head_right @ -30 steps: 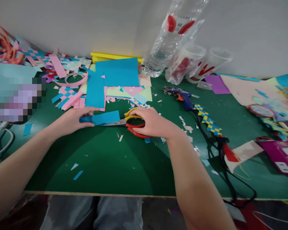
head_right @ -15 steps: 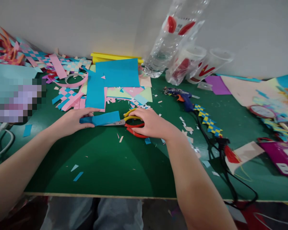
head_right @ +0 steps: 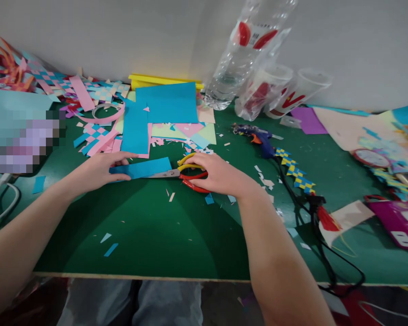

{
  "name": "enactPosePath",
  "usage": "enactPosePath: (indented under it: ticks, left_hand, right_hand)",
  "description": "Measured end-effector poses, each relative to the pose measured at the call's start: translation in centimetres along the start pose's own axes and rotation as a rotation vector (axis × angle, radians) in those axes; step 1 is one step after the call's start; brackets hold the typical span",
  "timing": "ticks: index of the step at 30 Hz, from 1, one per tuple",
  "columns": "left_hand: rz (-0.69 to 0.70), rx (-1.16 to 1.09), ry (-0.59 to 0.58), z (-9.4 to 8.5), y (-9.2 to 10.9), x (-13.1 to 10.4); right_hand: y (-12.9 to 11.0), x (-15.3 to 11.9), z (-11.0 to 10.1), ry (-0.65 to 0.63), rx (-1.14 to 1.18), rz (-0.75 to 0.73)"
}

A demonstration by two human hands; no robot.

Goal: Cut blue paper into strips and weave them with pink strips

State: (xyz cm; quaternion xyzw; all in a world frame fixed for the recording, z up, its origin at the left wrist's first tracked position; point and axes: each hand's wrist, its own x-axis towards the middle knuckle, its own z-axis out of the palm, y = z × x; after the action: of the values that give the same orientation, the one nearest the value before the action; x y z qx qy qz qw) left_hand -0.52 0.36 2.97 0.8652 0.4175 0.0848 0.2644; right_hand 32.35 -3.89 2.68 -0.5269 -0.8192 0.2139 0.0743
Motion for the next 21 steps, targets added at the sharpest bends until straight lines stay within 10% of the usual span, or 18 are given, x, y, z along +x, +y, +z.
enactPosePath:
  ticks: [21]
  left_hand:
    - [0.03, -0.014, 0.003, 0.1, 0.4, 0.1]
  right_hand:
    - [-1.4, 0.1, 0.0, 0.012, -0.026, -0.026]
